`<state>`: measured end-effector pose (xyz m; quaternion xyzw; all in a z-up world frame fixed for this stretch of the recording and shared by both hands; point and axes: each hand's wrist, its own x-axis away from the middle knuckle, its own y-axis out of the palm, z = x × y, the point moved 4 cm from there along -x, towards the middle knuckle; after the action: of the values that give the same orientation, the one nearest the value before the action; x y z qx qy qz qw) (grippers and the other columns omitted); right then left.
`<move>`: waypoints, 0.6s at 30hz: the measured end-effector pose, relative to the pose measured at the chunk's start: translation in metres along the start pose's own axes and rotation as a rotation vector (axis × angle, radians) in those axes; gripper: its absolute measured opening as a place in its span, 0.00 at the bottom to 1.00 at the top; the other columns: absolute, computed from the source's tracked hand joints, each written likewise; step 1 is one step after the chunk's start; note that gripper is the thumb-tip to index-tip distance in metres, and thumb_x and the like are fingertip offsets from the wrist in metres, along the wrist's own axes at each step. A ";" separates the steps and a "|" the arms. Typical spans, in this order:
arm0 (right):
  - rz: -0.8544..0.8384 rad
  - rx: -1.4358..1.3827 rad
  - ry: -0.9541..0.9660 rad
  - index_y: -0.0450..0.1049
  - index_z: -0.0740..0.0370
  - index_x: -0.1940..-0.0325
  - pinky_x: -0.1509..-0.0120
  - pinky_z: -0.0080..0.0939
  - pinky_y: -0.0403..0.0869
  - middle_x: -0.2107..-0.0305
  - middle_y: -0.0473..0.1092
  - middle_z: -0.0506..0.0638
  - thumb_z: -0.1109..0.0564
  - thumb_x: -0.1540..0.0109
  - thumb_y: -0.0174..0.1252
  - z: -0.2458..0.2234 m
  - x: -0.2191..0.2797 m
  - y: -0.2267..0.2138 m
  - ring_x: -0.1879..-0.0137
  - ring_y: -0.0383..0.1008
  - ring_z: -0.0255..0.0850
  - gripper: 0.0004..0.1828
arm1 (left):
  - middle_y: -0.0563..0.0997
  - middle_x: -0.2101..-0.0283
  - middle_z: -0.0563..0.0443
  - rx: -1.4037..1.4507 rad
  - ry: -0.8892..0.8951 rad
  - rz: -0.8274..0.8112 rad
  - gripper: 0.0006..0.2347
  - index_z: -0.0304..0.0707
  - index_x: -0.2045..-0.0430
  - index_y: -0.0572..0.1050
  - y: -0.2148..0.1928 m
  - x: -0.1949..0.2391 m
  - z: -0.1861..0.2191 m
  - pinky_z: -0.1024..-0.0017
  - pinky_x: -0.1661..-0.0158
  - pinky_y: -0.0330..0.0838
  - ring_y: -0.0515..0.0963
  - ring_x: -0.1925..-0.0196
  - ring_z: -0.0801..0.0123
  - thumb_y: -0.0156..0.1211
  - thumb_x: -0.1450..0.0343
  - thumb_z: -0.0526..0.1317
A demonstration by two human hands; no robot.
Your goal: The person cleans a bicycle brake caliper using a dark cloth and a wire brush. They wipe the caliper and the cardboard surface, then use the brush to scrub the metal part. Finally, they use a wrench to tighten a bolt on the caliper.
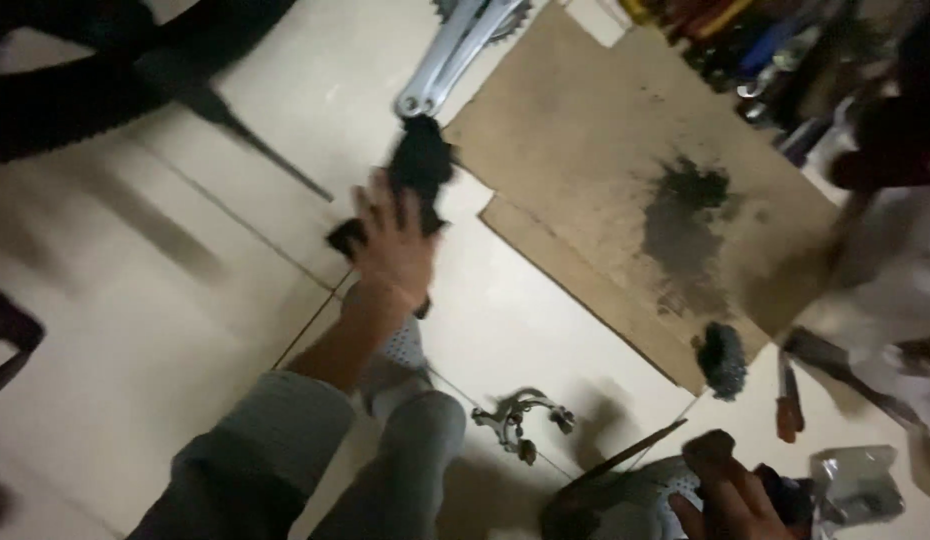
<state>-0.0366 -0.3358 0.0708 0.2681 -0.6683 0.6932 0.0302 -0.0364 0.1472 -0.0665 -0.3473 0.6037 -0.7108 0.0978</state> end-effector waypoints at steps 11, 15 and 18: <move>-0.037 -0.688 0.412 0.82 0.44 0.47 0.42 0.34 0.73 0.64 0.84 0.49 0.54 0.47 0.68 -0.096 -0.032 -0.071 0.52 0.83 0.35 0.23 | 0.77 0.62 0.35 0.586 -0.250 0.040 0.20 0.30 0.66 0.74 -0.036 -0.016 -0.035 0.49 0.54 0.66 0.76 0.57 0.45 0.49 0.24 0.53; -0.306 -0.957 0.281 0.67 0.46 0.30 0.59 0.42 0.75 0.39 0.75 0.40 0.49 0.47 0.62 -0.129 -0.078 -0.092 0.44 0.84 0.36 0.39 | 0.84 0.73 0.44 0.709 -0.088 -0.021 0.22 0.40 0.77 0.77 -0.091 0.034 0.016 0.56 0.63 0.73 0.83 0.68 0.47 0.47 0.27 0.58; -0.400 -0.996 -0.001 0.37 0.47 0.20 0.30 0.58 0.70 0.22 0.42 0.48 0.29 0.53 0.56 -0.161 -0.102 -0.099 0.23 0.57 0.49 0.63 | 0.77 0.67 0.41 0.499 0.834 0.510 0.11 0.40 0.46 0.73 -0.132 0.076 0.080 0.61 0.77 0.69 0.76 0.73 0.53 0.54 0.22 0.40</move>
<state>0.0368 -0.1414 0.1243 0.3436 -0.8522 0.2729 0.2849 -0.0068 0.0750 0.0867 0.1548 0.4694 -0.8636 0.0990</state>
